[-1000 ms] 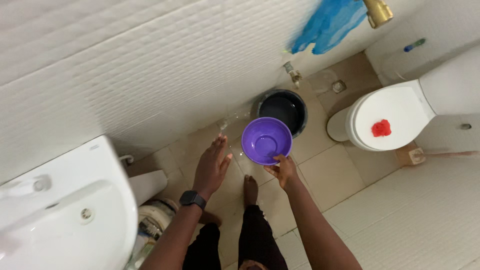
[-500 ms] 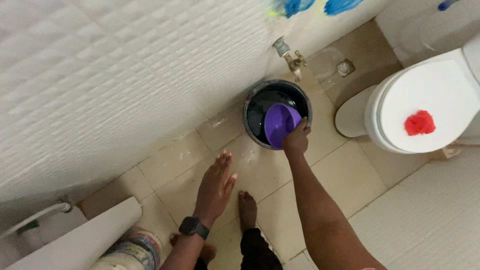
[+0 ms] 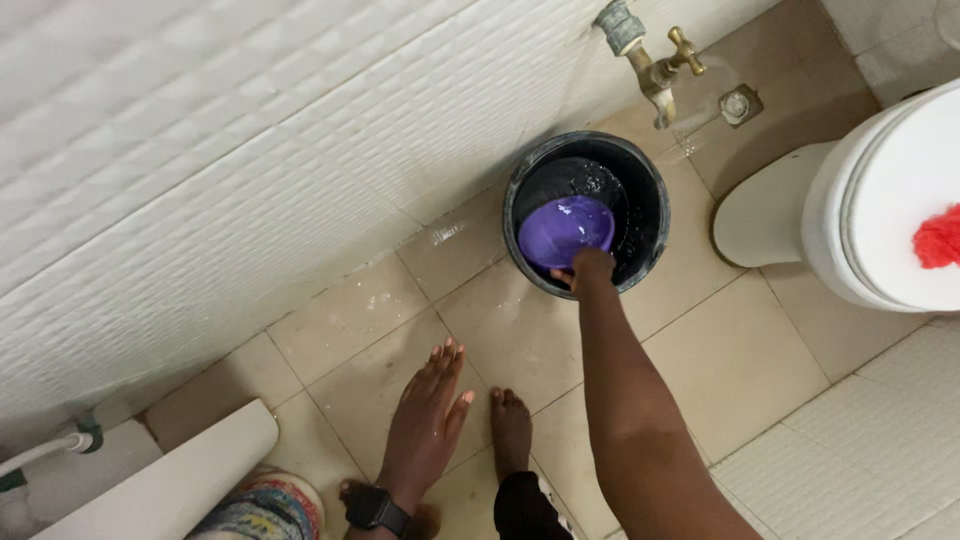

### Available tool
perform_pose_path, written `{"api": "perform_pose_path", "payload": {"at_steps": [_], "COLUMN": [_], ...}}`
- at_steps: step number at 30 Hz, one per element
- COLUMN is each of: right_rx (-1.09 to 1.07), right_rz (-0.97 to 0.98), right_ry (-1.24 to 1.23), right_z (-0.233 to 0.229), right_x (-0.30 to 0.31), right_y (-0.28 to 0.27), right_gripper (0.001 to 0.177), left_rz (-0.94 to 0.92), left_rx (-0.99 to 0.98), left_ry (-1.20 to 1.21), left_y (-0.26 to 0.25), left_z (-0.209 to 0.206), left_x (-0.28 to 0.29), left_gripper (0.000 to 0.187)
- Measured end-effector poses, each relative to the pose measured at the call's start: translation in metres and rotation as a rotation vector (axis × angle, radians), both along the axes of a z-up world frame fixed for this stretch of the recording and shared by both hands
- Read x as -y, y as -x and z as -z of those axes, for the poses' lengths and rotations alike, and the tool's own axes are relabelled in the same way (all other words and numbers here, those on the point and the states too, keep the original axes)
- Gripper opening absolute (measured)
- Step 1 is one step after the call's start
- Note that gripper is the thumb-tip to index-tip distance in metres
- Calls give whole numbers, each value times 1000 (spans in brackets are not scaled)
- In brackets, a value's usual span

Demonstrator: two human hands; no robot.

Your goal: The person cleans a bathroom sink by scrubbing the basin and rim with a sponge, rinsing it with water from a bowl, and then organizing bottles of cleaning supplies on the corner ledge.

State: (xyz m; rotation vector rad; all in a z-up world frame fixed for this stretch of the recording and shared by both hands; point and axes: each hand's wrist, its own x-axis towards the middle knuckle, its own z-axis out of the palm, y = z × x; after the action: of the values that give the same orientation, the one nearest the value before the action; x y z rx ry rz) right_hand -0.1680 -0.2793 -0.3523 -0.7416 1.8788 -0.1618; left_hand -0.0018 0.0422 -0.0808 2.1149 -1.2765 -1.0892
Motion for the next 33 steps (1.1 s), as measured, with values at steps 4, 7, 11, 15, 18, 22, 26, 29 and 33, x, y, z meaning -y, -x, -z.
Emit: {"api": "perform_pose_path", "payload": {"at_steps": [4,7,11,15,18,22,26,29,33], "right_rx": [403,504,475,436,423,441,487,532,546], "right_rz": [451,456,122,-55,-143,-308,-546,-620,-837], "right_ry": [-123,-84,22,80,96,21,-54,-130,-179], "right_z": [13,-28,-151,-298,-402,-518,-610,-663,-706], "right_x": [-4,-12,-23,-56,-84,-133,-184,-232,-283], "right_y": [30,51,57,47,39,14,-20,-48,-101], "right_gripper": [50,48,49,45,48,52,49,53,50], "left_rz": [-65,-60,-153,-269,-356,-404,-570,-719,-870], "left_rx": [-19,-49,-107,-298,-415,-302,-381,-458,-477], "left_ry": [9,-1,49,-123,-31,255,157,119,235], "left_y": [6,8,13,13,8,-9,-38,-55,-63], "left_z": [-20,-47,-106,-182,-234,-309,-372,-410,-439], "left_x": [-8,-17,-29,-42,-52,-78,-101,-132,-196], "left_gripper": [59,59,59,56,50,40,43,50,56]}}
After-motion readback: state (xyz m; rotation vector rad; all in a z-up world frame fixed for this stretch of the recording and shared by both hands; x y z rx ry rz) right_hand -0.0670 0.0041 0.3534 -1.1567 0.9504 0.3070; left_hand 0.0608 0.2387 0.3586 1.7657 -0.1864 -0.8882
